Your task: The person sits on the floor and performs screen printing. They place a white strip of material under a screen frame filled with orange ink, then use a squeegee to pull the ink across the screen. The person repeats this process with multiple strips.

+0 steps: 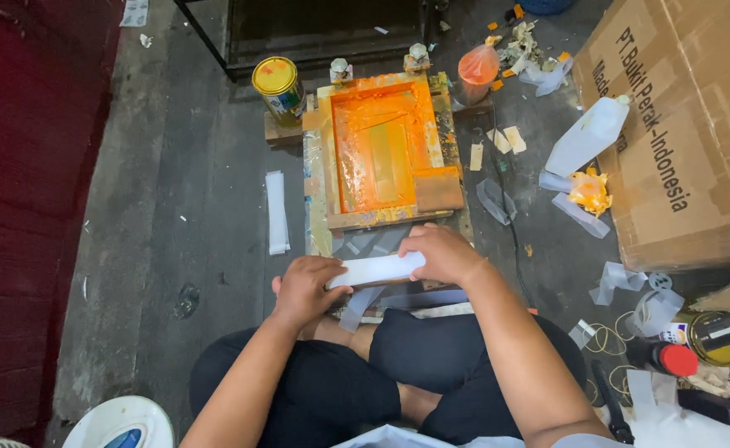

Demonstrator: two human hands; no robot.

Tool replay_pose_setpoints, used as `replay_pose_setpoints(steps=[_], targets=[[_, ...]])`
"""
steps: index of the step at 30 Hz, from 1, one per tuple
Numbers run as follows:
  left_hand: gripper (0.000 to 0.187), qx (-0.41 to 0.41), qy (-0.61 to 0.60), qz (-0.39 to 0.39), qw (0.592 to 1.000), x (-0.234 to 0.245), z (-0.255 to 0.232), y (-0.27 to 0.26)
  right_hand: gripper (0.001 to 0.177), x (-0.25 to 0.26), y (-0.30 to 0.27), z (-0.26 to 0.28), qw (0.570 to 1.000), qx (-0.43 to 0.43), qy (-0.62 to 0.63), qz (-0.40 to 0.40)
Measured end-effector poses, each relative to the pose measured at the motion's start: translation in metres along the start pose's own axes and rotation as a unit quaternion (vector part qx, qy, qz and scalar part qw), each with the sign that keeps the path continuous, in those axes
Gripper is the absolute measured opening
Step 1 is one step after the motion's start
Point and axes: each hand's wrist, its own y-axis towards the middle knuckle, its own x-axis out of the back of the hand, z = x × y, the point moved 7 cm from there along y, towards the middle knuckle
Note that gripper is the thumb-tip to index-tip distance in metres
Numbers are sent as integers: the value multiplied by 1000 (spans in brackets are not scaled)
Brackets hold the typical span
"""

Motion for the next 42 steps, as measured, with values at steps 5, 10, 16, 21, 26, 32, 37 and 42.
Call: replay_pose_setpoints(steps=[5,10,16,21,26,32,37,42], targets=[[27,5,-9,6,1000,6,-4,1,29,-9,2,-6,1000,-1,-5,-9],[20,2,6,8,1000,2,-3,-1,24,-11,1,-8,1000,-3,-17,-13],[21,-25,39,14,999,-43,32,-31,25,-10,-1,-8,1000,-4,-24,-6],[19,-35,63,26,997,-94,68,-52,27,-13,0,-12,999,6,-31,-10],[14,-29,78,44,996,-102,78,-56,25,-13,-3,-10,999,9,-34,-1],[12,-34,95,50,994,-8,-7,-7,22,-13,-4,-10,1000,6,-24,5],[11,-27,77,38,996,-5,-11,-5,22,-11,-5,-8,999,9,-32,7],[10,-23,77,-4,997,6,-13,-3,24,-7,-6,-5,1000,15,-15,3]])
